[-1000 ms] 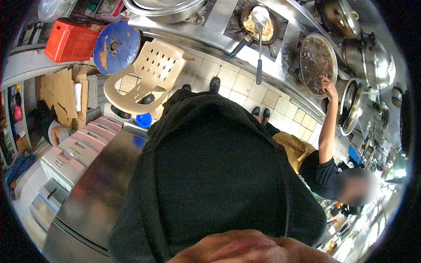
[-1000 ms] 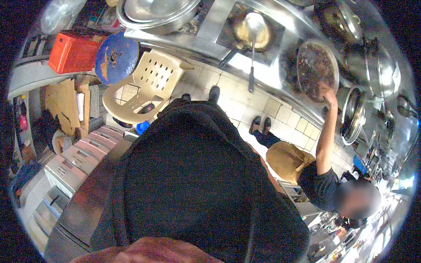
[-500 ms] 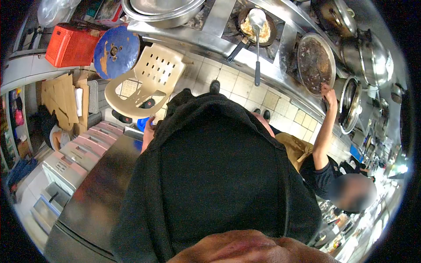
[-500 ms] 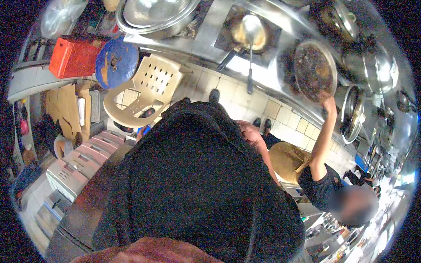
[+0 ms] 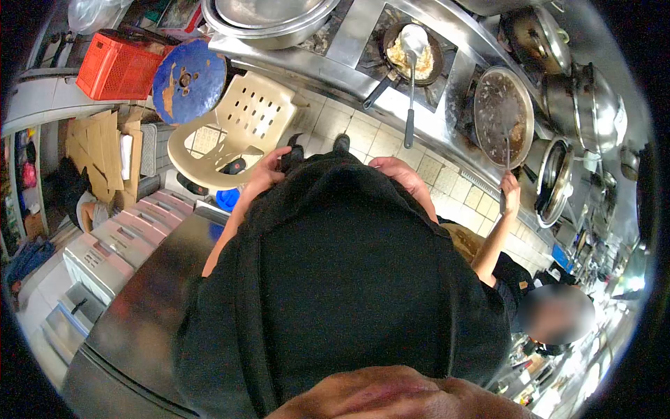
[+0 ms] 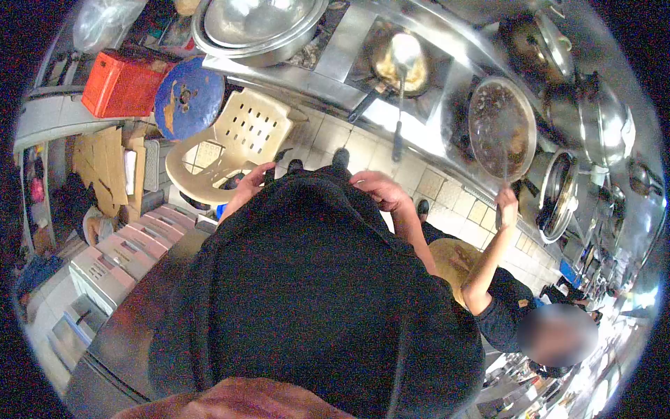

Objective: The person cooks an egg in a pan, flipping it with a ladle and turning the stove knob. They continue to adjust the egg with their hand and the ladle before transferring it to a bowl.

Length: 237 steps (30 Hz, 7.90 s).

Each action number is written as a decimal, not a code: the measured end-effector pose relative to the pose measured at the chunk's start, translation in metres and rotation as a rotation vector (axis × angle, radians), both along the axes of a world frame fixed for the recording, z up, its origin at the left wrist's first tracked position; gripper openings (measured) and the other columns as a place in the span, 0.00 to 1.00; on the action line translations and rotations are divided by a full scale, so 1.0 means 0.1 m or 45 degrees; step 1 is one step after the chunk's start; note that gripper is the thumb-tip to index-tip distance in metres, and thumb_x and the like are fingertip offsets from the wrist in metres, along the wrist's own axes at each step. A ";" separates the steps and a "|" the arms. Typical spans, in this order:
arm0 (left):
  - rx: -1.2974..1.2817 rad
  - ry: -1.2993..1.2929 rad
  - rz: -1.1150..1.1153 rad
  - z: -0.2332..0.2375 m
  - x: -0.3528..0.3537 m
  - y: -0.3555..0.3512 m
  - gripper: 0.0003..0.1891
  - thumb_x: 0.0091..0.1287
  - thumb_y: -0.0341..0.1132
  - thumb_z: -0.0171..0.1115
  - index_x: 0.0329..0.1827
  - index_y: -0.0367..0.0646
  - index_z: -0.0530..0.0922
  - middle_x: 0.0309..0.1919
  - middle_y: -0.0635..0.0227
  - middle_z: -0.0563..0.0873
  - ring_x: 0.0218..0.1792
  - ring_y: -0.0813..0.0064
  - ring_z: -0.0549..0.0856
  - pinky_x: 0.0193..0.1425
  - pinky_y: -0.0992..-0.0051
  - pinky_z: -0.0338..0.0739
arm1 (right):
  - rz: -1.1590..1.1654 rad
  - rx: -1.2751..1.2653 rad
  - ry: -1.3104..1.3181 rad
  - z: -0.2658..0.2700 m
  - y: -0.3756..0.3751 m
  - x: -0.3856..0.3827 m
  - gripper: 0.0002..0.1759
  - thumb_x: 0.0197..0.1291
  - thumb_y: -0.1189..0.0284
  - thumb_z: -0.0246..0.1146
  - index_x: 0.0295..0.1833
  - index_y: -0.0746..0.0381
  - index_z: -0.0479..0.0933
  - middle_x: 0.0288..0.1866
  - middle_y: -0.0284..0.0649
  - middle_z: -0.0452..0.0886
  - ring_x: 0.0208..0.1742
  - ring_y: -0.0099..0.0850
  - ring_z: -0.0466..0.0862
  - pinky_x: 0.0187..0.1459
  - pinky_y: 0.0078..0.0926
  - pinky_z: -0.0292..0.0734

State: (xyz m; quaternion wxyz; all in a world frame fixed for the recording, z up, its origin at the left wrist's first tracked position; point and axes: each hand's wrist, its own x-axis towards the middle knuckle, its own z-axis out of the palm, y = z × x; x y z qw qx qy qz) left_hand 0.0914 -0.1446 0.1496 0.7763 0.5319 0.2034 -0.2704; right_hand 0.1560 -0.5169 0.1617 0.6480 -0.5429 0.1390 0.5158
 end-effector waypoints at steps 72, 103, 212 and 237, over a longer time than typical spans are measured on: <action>1.127 0.086 -0.401 -2.63 -0.71 1.36 0.25 0.60 0.44 0.68 0.54 0.33 0.81 0.41 0.51 0.88 0.43 0.62 0.88 0.49 0.67 0.80 | -0.222 -1.477 -0.947 0.41 -0.78 1.02 0.21 0.62 0.63 0.62 0.56 0.63 0.80 0.33 0.49 0.84 0.31 0.36 0.82 0.40 0.33 0.77; 1.128 0.105 -0.340 -2.67 -0.87 1.20 0.23 0.61 0.44 0.67 0.53 0.34 0.81 0.41 0.52 0.88 0.43 0.61 0.88 0.48 0.66 0.80 | -0.143 -1.427 -0.933 0.56 -0.55 0.95 0.21 0.63 0.60 0.58 0.57 0.59 0.80 0.50 0.56 0.83 0.55 0.51 0.81 0.57 0.41 0.75; 1.249 0.078 -0.219 -2.26 -0.93 1.00 0.19 0.63 0.43 0.65 0.51 0.40 0.83 0.39 0.54 0.87 0.41 0.56 0.87 0.47 0.64 0.79 | -0.123 -1.570 -0.900 0.58 -0.71 0.77 0.23 0.61 0.60 0.64 0.60 0.55 0.79 0.51 0.55 0.83 0.55 0.49 0.83 0.55 0.38 0.76; 1.504 -1.520 -0.682 -0.42 2.99 -2.18 0.09 0.59 0.35 0.64 0.42 0.50 0.87 0.39 0.67 0.85 0.47 0.65 0.83 0.60 0.57 0.62 | -0.347 -1.559 -0.944 0.76 -0.80 0.23 0.20 0.61 0.65 0.63 0.58 0.61 0.80 0.50 0.57 0.82 0.55 0.52 0.82 0.55 0.42 0.77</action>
